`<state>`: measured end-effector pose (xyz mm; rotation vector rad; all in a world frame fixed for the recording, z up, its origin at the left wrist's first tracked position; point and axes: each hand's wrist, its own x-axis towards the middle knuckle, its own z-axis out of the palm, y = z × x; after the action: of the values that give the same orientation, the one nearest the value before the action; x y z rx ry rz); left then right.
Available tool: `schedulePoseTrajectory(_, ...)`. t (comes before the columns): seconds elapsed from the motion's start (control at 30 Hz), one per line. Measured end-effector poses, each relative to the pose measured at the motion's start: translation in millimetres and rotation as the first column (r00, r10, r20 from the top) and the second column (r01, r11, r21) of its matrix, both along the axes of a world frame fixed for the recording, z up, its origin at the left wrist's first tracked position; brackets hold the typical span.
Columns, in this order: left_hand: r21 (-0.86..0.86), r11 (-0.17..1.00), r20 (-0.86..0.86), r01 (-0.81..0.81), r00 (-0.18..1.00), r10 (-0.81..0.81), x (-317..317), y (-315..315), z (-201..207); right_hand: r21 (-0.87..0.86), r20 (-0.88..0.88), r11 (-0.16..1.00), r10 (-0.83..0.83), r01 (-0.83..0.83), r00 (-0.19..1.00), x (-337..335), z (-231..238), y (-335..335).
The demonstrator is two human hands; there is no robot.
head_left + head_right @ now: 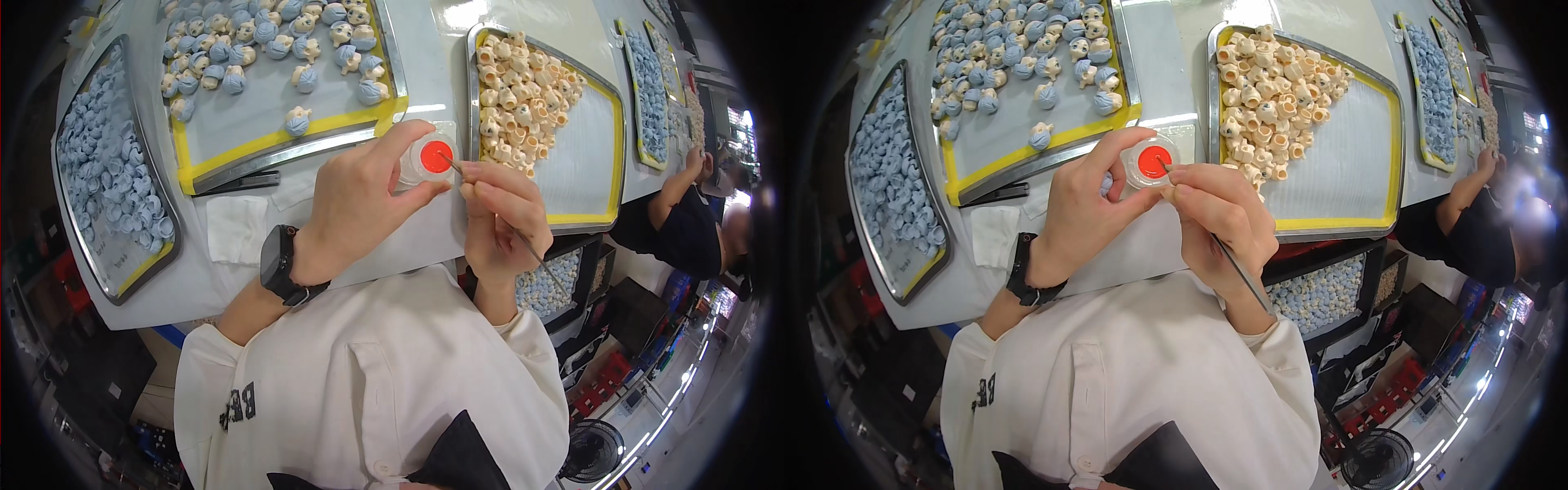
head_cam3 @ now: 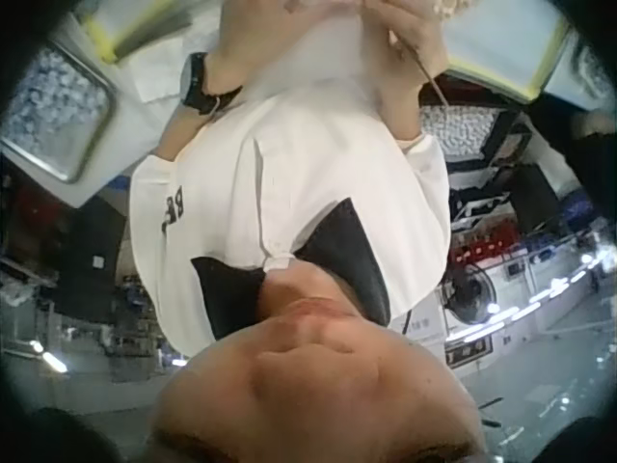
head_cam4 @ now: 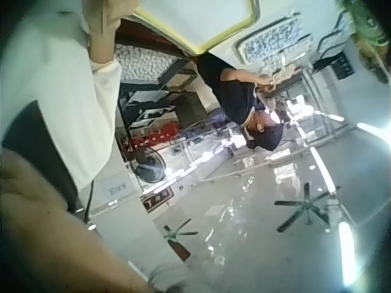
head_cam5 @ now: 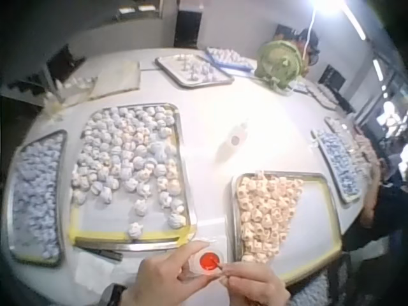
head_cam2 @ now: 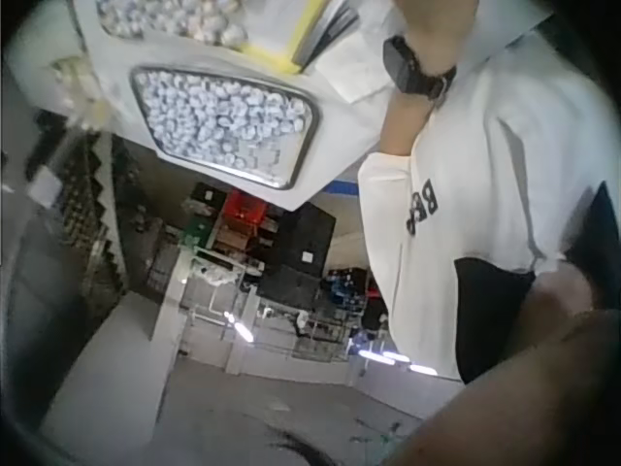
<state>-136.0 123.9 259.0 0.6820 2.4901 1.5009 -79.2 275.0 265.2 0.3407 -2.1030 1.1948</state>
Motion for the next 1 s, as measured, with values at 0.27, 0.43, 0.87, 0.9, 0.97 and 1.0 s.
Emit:
schedulePoseTrajectory(0.27,-0.004,1.0,-0.001,-0.004,1.0,0.004,0.7,-0.5,0.7,0.011,-0.013,1.0,0.01,-0.01,1.0,0.2,0.5,0.9)
schedulePoseTrajectory(0.43,0.001,1.0,-0.009,-0.011,1.0,0.011,0.2,0.3,1.6,0.03,-0.015,0.999,0.013,-0.013,1.0,-0.3,2.1,0.9)
schedulePoseTrajectory(0.87,-0.008,1.0,-0.003,-0.009,1.0,0.009,-0.2,0.1,1.5,-0.043,-0.062,0.999,-0.005,0.002,0.998,-2.5,5.0,-0.3)
schedulePoseTrajectory(0.9,-0.009,1.0,-0.003,-0.007,1.0,0.007,-0.2,0.4,1.1,-0.063,-0.053,0.998,-0.021,0.018,0.998,-0.9,3.1,0.5)
schedulePoseTrajectory(0.97,-0.01,1.0,-0.002,-0.007,1.0,0.007,0.3,-0.1,0.6,-0.06,-0.03,0.998,-0.022,0.02,0.999,1.1,3.5,-0.2)
schedulePoseTrajectory(1.0,-0.01,1.0,-0.002,-0.008,1.0,0.008,0.2,-0.3,0.9,-0.056,-0.008,0.998,-0.028,0.027,1.0,1.8,3.7,-0.5)
